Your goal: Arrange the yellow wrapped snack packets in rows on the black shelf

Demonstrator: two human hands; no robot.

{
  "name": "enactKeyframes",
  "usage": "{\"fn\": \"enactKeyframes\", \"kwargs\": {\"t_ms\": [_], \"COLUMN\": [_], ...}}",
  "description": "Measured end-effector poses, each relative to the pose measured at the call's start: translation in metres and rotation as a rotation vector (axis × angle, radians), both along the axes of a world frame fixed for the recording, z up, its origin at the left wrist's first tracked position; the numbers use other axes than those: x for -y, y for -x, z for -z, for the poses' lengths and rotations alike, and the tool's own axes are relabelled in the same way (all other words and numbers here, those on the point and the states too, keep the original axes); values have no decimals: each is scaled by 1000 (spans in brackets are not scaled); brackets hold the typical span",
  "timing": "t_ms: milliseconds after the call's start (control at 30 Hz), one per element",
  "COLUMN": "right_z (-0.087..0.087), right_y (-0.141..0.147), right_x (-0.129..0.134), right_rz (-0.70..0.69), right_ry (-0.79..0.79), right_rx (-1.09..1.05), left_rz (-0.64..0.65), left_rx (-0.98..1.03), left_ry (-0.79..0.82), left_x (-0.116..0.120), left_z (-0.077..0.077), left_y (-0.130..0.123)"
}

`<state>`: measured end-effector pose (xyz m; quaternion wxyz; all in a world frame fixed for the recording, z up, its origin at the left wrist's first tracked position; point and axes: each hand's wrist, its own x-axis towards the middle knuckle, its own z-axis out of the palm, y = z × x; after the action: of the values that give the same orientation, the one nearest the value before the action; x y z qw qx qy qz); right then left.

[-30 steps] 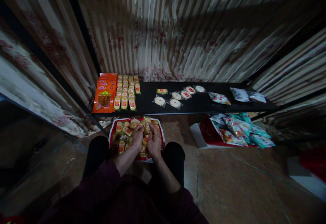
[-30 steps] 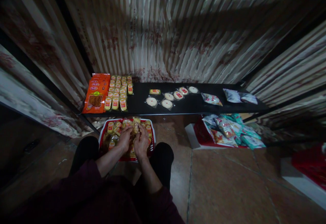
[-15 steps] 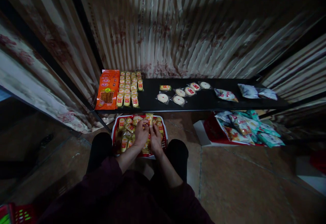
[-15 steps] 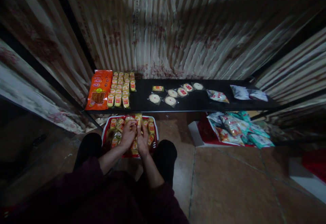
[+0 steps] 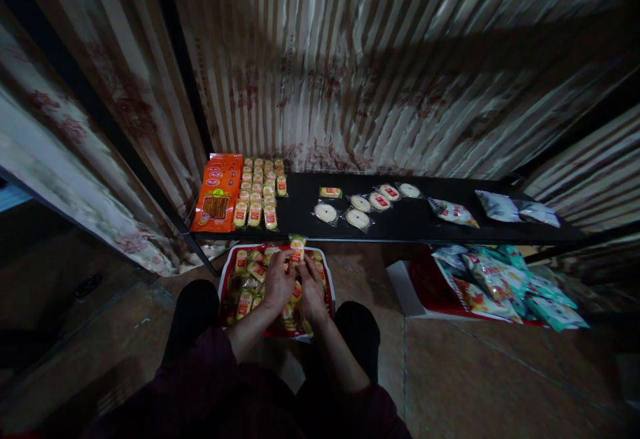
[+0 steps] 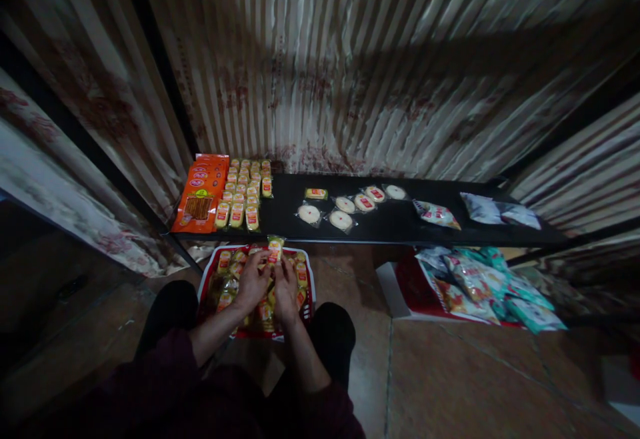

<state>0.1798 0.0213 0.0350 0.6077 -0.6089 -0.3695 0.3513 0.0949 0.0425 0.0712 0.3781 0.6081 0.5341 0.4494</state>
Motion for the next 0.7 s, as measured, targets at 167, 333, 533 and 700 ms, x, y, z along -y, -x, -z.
{"fn": "enactKeyframes", "kwargs": {"t_ms": [167, 333, 533, 700], "right_z": [-16, -30, -25, -24], "right_y": [-3, -9, -16, -21], "right_x": [-12, -27, -42, -60], "right_rz": [-27, -90, -91, -52], "right_ry": [75, 40, 43, 35], "right_rx": [-11, -17, 36, 46], "left_rz": [-14, -11, 9, 18], "left_rx": [0, 15, -35, -43], "left_ry": [-44, -66, -104, -126], "left_x": [-9, -22, -36, -50], "left_z": [-3, -7, -7, -6], "left_y": [-1, -6, -10, -14]}}
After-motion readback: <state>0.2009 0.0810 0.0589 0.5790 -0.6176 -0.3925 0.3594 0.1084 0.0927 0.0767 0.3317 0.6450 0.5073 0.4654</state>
